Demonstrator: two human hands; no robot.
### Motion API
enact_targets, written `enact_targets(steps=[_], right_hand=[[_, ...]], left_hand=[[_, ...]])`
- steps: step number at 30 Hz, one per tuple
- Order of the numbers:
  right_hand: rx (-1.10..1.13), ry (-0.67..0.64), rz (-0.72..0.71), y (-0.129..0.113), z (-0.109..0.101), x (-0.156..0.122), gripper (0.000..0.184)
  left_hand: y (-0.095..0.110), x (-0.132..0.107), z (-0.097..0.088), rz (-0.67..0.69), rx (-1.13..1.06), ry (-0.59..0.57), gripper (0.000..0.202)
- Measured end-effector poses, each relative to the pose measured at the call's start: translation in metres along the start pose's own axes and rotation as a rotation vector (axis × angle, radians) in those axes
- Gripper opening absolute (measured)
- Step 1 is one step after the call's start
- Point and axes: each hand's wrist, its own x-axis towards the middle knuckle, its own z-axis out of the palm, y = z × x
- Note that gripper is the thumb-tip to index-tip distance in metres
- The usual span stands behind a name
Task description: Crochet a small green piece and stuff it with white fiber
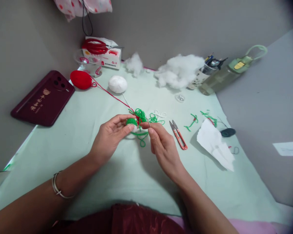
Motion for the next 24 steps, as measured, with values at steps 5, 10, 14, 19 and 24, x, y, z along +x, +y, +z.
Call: enact_targets(steps=[5, 10, 14, 19, 24], right_hand=[[0.194, -0.212, 0.146, -0.006, -0.007, -0.001, 0.034], [0.22, -0.342, 0.206, -0.013, -0.008, -0.002, 0.032], [0.256, -0.373, 0.224, -0.008, -0.007, 0.0, 0.031], [0.32, -0.394, 0.279, -0.004, -0.005, 0.002, 0.031], [0.476, -0.413, 0.371, -0.005, -0.003, 0.005, 0.029]], left_hand=[[0.004, -0.002, 0.0, -0.003, 0.065, 0.021, 0.028], [0.005, -0.004, 0.004, -0.049, 0.087, 0.017, 0.031], [0.005, -0.006, 0.006, -0.039, 0.084, -0.015, 0.032], [0.002, -0.006, 0.004, -0.032, 0.119, 0.001, 0.032], [-0.003, -0.007, 0.004, 0.034, 0.19, 0.022, 0.032]])
